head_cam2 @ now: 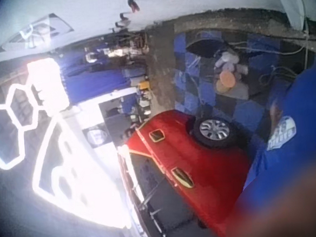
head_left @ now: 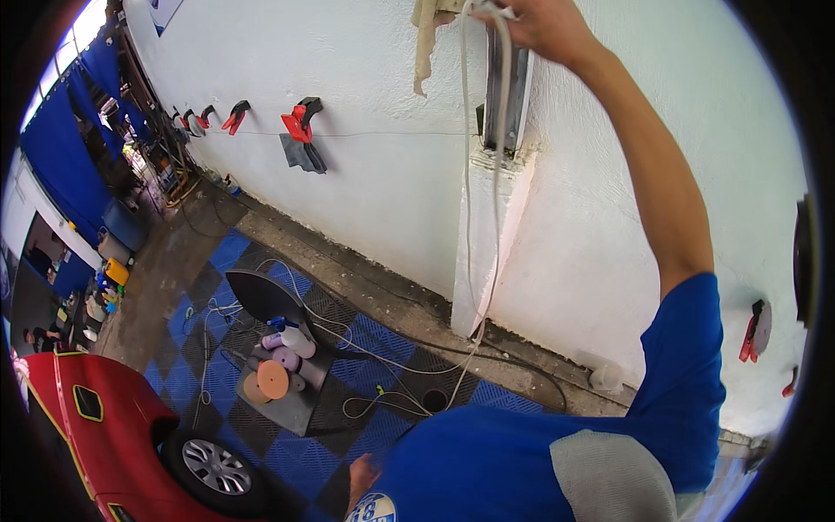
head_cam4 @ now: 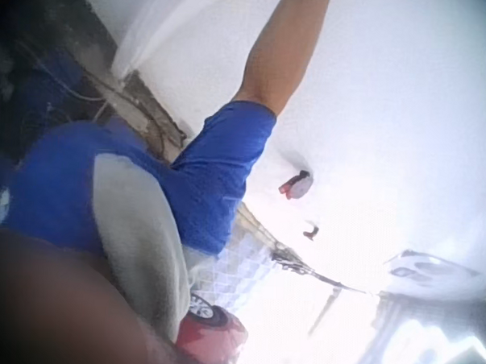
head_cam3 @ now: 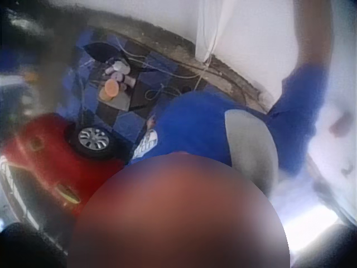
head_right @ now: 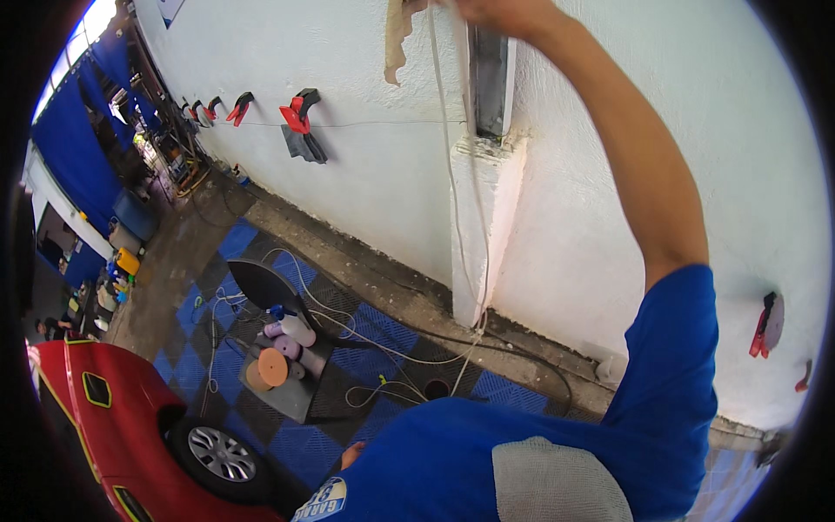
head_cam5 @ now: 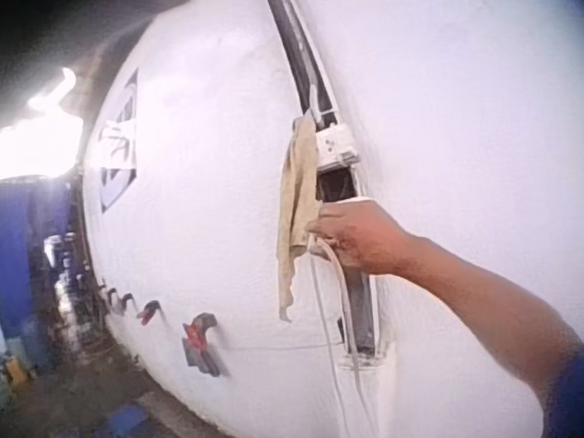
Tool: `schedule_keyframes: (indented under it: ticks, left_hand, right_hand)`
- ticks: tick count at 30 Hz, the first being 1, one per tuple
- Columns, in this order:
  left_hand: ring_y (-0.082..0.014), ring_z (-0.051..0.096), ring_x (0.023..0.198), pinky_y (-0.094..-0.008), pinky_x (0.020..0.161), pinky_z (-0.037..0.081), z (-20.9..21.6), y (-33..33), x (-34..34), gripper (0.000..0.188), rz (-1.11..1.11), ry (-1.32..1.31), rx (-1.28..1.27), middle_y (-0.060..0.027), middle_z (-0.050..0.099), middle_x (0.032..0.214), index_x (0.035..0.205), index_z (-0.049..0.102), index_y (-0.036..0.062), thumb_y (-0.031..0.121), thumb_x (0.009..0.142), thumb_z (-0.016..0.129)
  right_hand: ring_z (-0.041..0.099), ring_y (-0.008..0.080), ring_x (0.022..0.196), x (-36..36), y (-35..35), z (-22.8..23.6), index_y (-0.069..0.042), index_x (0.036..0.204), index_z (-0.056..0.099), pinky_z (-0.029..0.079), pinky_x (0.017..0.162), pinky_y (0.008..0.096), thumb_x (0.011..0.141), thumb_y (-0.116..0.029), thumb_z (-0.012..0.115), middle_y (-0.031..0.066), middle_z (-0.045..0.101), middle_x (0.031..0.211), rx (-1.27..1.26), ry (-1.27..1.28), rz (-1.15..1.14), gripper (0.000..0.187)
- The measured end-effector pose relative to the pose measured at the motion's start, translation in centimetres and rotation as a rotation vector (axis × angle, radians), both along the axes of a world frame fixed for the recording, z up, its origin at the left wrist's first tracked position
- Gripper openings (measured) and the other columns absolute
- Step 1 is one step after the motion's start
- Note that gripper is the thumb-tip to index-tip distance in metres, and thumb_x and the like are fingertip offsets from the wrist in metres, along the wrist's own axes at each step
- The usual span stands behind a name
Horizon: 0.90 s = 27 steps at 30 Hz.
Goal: The person coils a long extension cord and places it on a table. They then pick up a polishing machine, coil its cable, and set it down. Finally, they move a chair with detailing supplies to a different spot in the garage.
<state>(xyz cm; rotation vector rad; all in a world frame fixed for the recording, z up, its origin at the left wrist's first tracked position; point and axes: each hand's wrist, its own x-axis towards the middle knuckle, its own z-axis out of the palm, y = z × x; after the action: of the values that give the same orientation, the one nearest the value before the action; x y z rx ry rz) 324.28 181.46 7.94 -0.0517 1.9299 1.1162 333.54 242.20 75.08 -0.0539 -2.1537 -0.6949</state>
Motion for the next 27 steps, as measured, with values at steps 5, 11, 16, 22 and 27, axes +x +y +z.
schedule_keyframes:
  ticks: [5, 11, 16, 22, 27]
  left_hand:
    - [-0.0102, 0.043, 0.047, -0.0263, 0.042, 0.035, 0.1, -0.2, -3.6, 0.024, 0.258, 0.064, 0.242, 0.0005, 0.045, 0.057, 0.077, 0.060, 0.0087, 0.029, 0.089, 0.062]
    - [-0.0252, 0.058, 0.109, -0.0404, 0.102, 0.038, 20.2, 13.9, -5.2, 0.055, -0.145, -0.137, 1.099, -0.0138, 0.063, 0.108, 0.127, 0.054, 0.0010, 0.047, 0.098, 0.044]
    - [-0.0153, 0.053, 0.076, -0.0318, 0.072, 0.043, 21.9, 10.5, -1.1, 0.050, 0.008, -0.331, 1.105, -0.0037, 0.057, 0.084, 0.115, 0.055, 0.0053, 0.050, 0.097, 0.042]
    - [-0.0083, 0.028, 0.049, -0.0289, 0.058, 0.031, 26.8, 3.0, -0.4, 0.051, 0.459, -0.283, 1.283, 0.0044, 0.030, 0.053, 0.111, 0.060, 0.0089, 0.045, 0.103, 0.024]
    - [-0.0055, 0.033, 0.048, -0.0271, 0.049, 0.030, 39.1, -8.3, 0.7, 0.042, 0.350, 0.362, 1.569, 0.0041, 0.038, 0.062, 0.117, 0.052, 0.0026, 0.037, 0.104, 0.031]
  right_hand:
    - [0.063, 0.0253, 0.079, -3.3, -8.7, -9.3, -0.017, 0.106, 0.065, 0.052, 0.064, 0.0367, 0.080, -0.016, 0.064, 0.0037, 0.062, 0.084, -0.028, -0.138, 0.207, 0.026]
    - [0.057, 0.0148, 0.069, -4.1, -25.7, -30.8, -0.013, 0.098, 0.068, 0.044, 0.057, 0.0302, 0.073, -0.019, 0.064, -0.0007, 0.056, 0.077, -0.439, -0.328, 0.648, 0.026]
    - [0.062, 0.0231, 0.090, -4.9, -34.6, -37.0, -0.011, 0.122, 0.059, 0.049, 0.076, 0.0344, 0.076, -0.015, 0.064, 0.0061, 0.064, 0.101, -0.993, -0.525, 0.703, 0.046]
    - [0.062, 0.0323, 0.100, -1.6, -41.4, -44.0, -0.010, 0.139, 0.044, 0.050, 0.084, 0.0376, 0.080, -0.047, 0.070, 0.0170, 0.064, 0.109, -1.689, -0.760, 0.859, 0.074]
    - [0.061, 0.0304, 0.061, 0.9, -40.1, -52.5, -0.005, 0.072, 0.065, 0.045, 0.056, 0.0403, 0.082, -0.043, 0.067, 0.0137, 0.061, 0.063, -1.436, -1.398, 0.795, 0.040]
